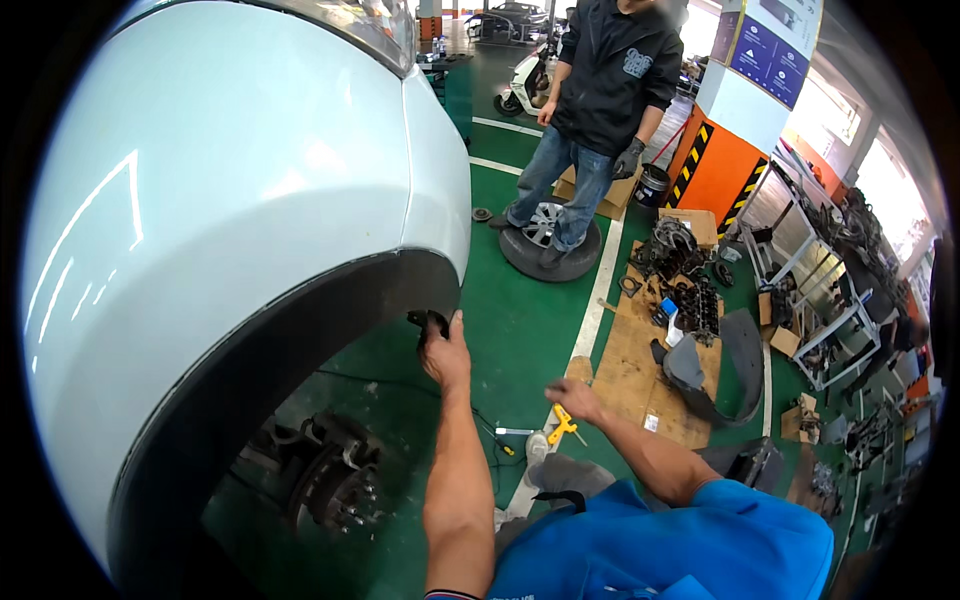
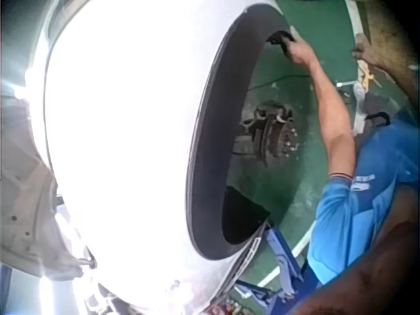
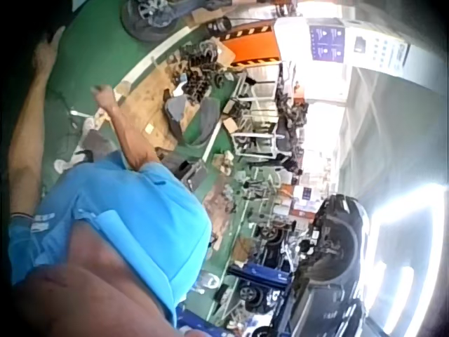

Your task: The person aligns and secures a black plastic wheel arch liner inside the front wheel well of a white car. They repeatedly press and adjust the liner edges to fit the contours of the wheel well, using both hands to hold and position the part.

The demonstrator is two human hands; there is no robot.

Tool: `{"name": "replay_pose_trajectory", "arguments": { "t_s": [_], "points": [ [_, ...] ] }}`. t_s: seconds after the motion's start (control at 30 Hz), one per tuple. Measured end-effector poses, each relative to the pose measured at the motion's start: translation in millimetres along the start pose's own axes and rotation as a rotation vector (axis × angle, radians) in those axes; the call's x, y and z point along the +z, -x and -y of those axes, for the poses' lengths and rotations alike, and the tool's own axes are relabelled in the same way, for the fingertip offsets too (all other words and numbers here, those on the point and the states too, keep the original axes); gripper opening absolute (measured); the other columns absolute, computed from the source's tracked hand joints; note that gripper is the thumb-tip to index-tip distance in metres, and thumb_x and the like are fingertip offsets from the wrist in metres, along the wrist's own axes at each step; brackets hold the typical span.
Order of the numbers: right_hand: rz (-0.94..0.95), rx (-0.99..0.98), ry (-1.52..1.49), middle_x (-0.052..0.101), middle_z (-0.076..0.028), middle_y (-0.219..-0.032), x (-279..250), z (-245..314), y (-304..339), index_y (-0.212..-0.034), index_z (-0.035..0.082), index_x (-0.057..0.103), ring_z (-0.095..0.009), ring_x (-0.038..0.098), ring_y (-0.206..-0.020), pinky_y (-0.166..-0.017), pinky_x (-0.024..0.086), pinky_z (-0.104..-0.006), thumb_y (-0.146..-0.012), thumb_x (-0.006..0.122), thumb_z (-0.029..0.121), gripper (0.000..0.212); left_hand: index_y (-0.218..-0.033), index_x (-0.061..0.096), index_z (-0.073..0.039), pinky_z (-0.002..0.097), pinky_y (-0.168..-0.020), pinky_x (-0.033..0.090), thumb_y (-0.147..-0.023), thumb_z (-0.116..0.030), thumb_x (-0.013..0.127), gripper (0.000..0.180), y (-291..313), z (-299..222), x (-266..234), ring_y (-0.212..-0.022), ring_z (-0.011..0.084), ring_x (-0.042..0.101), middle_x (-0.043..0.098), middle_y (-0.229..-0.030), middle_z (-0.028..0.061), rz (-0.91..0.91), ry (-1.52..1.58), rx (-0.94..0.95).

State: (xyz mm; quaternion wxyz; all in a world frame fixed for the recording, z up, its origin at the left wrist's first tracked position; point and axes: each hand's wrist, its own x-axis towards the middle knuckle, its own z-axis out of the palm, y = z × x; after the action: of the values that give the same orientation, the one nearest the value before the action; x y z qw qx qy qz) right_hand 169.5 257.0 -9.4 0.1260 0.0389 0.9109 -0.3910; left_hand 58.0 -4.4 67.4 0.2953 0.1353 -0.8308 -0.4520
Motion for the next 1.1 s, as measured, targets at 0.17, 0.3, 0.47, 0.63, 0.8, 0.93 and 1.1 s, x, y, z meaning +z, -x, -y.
{"name": "replay_pose_trajectory", "arguments": {
  "t_s": [0.17, 0.3, 0.47, 0.63, 0.8, 0.93, 1.1],
  "points": [
    [-0.085, -0.281, -0.054, 0.070, -0.022, -0.111, -33.6, 118.4, -46.1, -0.115, -0.001, 0.068, -0.035, 0.067, -0.105, -0.092, 0.051, -0.0415, -0.094, 0.060, 0.037, 0.044, -0.120, 0.068, -0.008, 0.0476, -0.083, 0.051, -0.087, -0.053, 0.068, 0.056, -1.5, 2.8, 5.4, -0.093, 0.0409, 0.067, 0.072, -0.102, 0.0201, -0.020, -0.033, 0.017],
    [-0.093, -0.434, -0.050, 0.070, -0.021, -0.112, -43.2, 165.1, -79.4, -0.118, 0.002, 0.067, -0.038, 0.065, -0.107, -0.093, 0.050, -0.0443, -0.095, 0.057, 0.032, 0.039, -0.121, 0.068, -0.008, 0.0473, -0.084, 0.052, -0.087, -0.054, 0.069, 0.057, -2.7, -3.5, 4.4, -0.092, 0.0419, 0.067, 0.072, -0.102, 0.0214, 0.068, -0.016, -0.052],
    [-0.077, -0.654, 0.126, 0.068, -0.020, -0.101, -46.2, 197.0, -101.2, -0.108, 0.003, 0.063, -0.041, 0.064, -0.100, -0.086, 0.050, -0.0502, -0.093, 0.053, 0.020, 0.025, -0.118, 0.069, -0.005, 0.0449, -0.083, 0.052, -0.087, -0.046, 0.071, 0.051, -1.2, -3.0, 6.7, -0.093, 0.0387, 0.068, 0.072, -0.103, 0.0204, 0.053, 0.109, -0.067],
    [0.009, -0.799, 0.258, 0.066, -0.022, -0.097, -47.7, 207.2, -116.7, -0.097, -0.001, 0.057, -0.043, 0.064, -0.093, -0.078, 0.050, -0.0524, -0.088, 0.050, 0.010, 0.015, -0.117, 0.068, 0.002, 0.0368, -0.086, 0.051, -0.090, -0.028, 0.074, 0.041, 0.7, 3.1, 14.5, -0.096, 0.0265, 0.069, 0.074, -0.107, 0.0163, 0.052, 0.396, -0.086],
    [0.076, -0.860, 0.308, 0.067, -0.025, -0.086, -60.9, 208.5, -131.9, -0.094, -0.004, 0.056, -0.047, 0.065, -0.082, -0.071, 0.050, -0.0566, -0.087, 0.053, 0.011, 0.017, -0.119, 0.063, 0.008, 0.0306, -0.090, 0.049, -0.093, -0.012, 0.070, 0.033, -1.2, -10.7, 13.1, -0.103, 0.0145, 0.062, 0.070, -0.115, 0.0117, 0.123, 0.446, -0.165],
    [0.095, -0.882, 0.278, 0.068, -0.027, -0.087, -61.9, 211.1, -130.8, -0.094, -0.006, 0.056, -0.047, 0.066, -0.082, -0.072, 0.052, -0.0562, -0.087, 0.055, 0.013, 0.021, -0.117, 0.064, 0.008, 0.0312, -0.088, 0.050, -0.093, -0.013, 0.071, 0.033, -0.9, -14.9, 12.9, -0.099, 0.0151, 0.063, 0.071, -0.112, 0.0114, 0.079, 0.496, -0.224],
    [0.105, -0.853, 0.276, 0.068, -0.028, -0.091, -57.8, 216.2, -130.2, -0.095, -0.006, 0.057, -0.045, 0.067, -0.084, -0.076, 0.053, -0.0554, -0.085, 0.056, 0.014, 0.022, -0.116, 0.064, 0.008, 0.0312, -0.084, 0.050, -0.093, -0.013, 0.071, 0.032, 1.0, -19.8, 10.1, -0.096, 0.0147, 0.063, 0.071, -0.108, 0.0097, 0.044, 0.556, -0.198]
  ]
}}
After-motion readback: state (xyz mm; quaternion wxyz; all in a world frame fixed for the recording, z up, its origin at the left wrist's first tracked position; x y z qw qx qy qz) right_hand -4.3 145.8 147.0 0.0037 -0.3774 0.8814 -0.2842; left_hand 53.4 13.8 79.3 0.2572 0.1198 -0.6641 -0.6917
